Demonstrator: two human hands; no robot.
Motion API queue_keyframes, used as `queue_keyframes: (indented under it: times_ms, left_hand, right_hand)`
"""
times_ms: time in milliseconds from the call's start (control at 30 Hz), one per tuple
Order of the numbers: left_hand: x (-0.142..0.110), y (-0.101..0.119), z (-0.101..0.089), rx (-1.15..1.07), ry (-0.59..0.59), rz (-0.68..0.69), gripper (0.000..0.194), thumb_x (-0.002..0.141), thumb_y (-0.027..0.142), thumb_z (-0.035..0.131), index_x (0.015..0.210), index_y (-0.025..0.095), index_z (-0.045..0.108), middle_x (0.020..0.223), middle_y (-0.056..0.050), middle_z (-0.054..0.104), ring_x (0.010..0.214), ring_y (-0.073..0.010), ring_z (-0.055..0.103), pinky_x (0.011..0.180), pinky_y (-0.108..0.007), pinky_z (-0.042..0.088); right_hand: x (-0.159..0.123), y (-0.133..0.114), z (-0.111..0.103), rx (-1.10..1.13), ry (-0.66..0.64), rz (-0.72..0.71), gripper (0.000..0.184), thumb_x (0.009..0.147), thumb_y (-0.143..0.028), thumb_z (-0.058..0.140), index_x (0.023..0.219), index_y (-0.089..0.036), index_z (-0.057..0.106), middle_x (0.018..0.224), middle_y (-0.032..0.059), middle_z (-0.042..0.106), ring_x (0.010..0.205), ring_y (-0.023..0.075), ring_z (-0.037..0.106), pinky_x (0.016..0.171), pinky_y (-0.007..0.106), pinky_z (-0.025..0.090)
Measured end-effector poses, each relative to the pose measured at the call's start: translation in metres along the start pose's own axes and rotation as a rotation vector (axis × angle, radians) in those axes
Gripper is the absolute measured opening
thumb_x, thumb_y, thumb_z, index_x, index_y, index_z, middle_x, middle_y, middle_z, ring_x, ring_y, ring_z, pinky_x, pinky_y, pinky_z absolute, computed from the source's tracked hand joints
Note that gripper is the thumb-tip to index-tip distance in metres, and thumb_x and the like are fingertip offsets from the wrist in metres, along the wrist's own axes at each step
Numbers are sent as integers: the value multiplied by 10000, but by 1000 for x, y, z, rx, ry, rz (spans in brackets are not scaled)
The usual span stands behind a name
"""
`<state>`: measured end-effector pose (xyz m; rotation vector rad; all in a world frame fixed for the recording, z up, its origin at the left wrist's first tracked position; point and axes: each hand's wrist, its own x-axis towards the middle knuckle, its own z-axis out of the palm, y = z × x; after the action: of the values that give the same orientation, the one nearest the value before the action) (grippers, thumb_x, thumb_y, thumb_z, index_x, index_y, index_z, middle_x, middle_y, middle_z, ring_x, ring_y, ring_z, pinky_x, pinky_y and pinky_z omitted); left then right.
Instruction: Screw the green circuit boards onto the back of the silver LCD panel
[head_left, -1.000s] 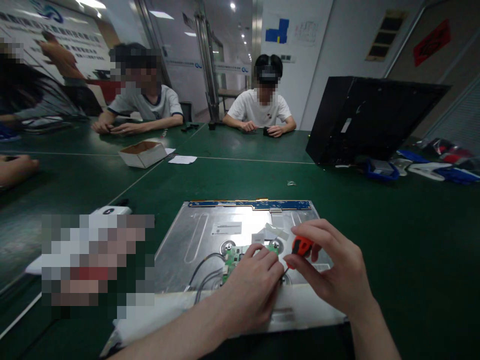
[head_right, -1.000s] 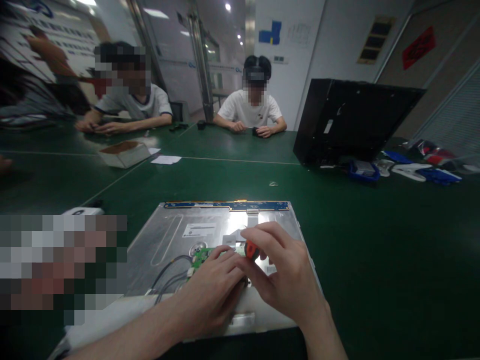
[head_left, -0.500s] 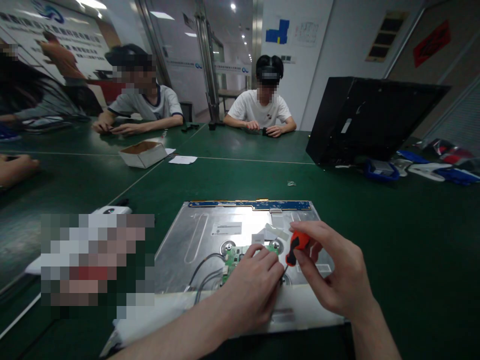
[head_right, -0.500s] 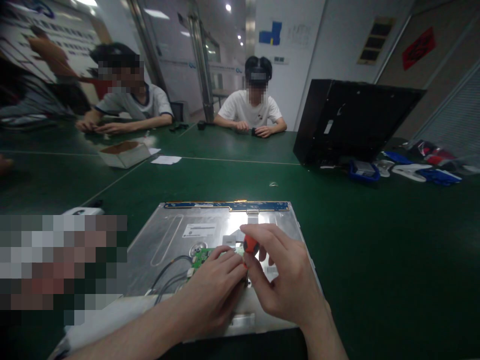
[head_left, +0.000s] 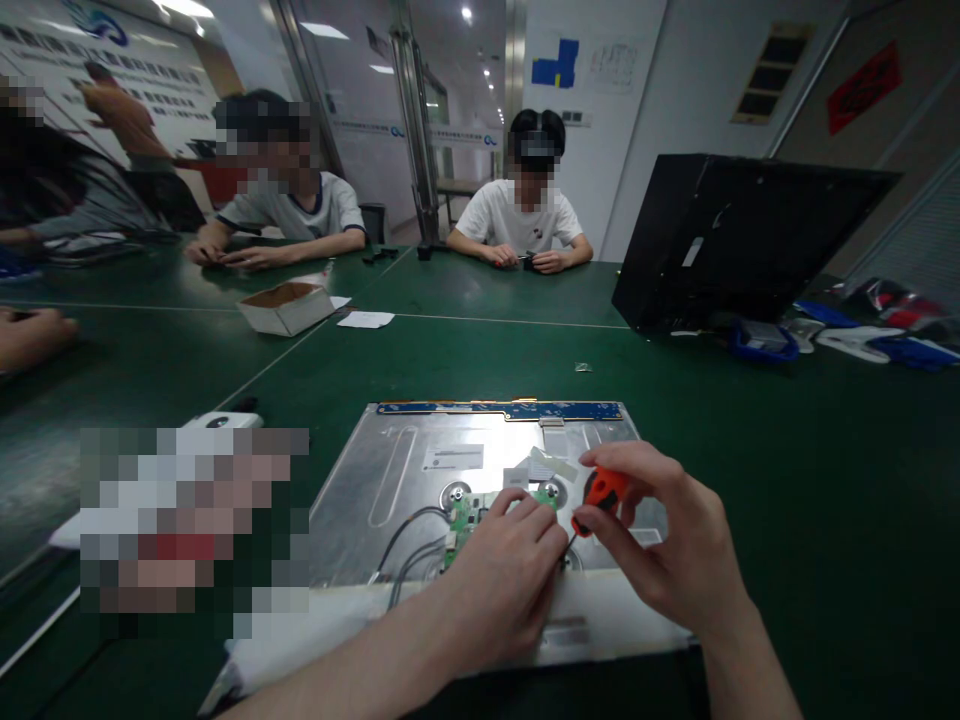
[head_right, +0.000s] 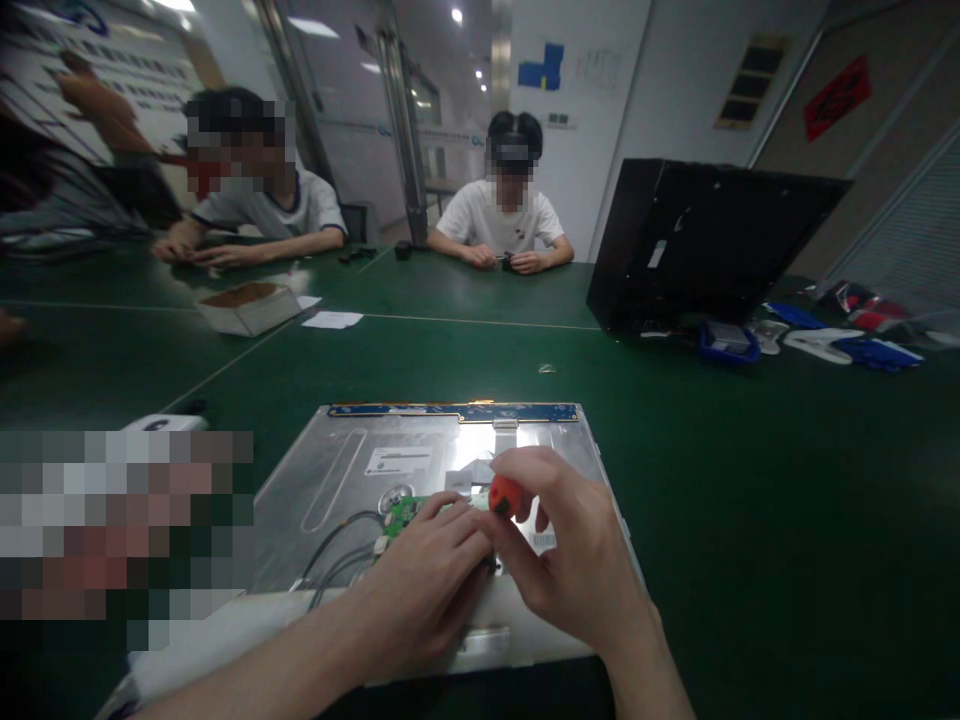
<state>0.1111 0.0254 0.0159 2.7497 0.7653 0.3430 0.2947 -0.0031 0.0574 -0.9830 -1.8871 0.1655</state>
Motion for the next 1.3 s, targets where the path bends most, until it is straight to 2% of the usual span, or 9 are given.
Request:
queue_keyframes:
  times_ms: [167,300,467,667,800,967,1067,1300]
  left_hand:
    - [0,0,0,8,36,7,181,861,187,483,1026,189,558,1018,-90,627,973,-256,570,990,-470,354]
    - [0,0,1,18,16,3,176,855,187,489,1016,182,560,1003,-89,624,949,-253,570,982,-469,359]
    - [0,0,0,21,14,2,148,830,178,510,968,184,564,986,-83,625,941,-251,572,975,-455,363]
    - [1,1,0,24,2,-11,171,823,180,516,987,182,567,988,-81,628,941,-250,573,983,-450,360]
    - [1,0,0,17,3,-4,163,830,181,510,983,183,567,986,-81,629,936,-248,576,986,-457,361]
    - [1,0,0,19,8,-1,163,845,189,497,992,185,568,999,-85,629,950,-252,576,985,-469,363]
    - [1,0,-1,17,2,-7,158,852,191,490,988,181,569,995,-88,629,948,-252,574,988,-471,361]
    - [0,0,0,3,11,-8,175,843,184,504,1002,180,575,1018,-85,631,964,-252,575,993,-467,359]
  right_hand:
    - [2,-1,-3,4,-32,-13,376,881,-102,570,1231,-233,532,1128,61,575,718,99,582,546,217,513]
    - [3,-3,-3,-3,-43,-14,434,883,-70,519,1291,-217,497,1160,67,598,729,102,590,569,220,524]
    - [0,-2,-1,-55,16,12,388,834,-175,659,1181,-211,489,994,34,655,651,111,589,528,235,514]
    - [-4,-2,1,-24,72,70,414,803,-160,685,1146,-236,466,1053,40,642,746,130,626,581,242,542]
    - [-2,-3,1,-21,45,49,415,827,-153,658,1185,-230,463,1071,47,636,681,108,595,541,233,518]
    - [3,-3,-2,29,-36,2,384,874,-107,569,1231,-230,501,1117,63,595,724,114,591,530,233,506]
    - [3,-4,-3,21,-42,7,399,878,-85,533,1249,-230,506,1104,59,597,704,108,586,533,235,506]
    - [-1,-4,-1,-79,57,8,386,818,-196,684,1148,-227,486,947,21,666,648,122,610,528,245,509]
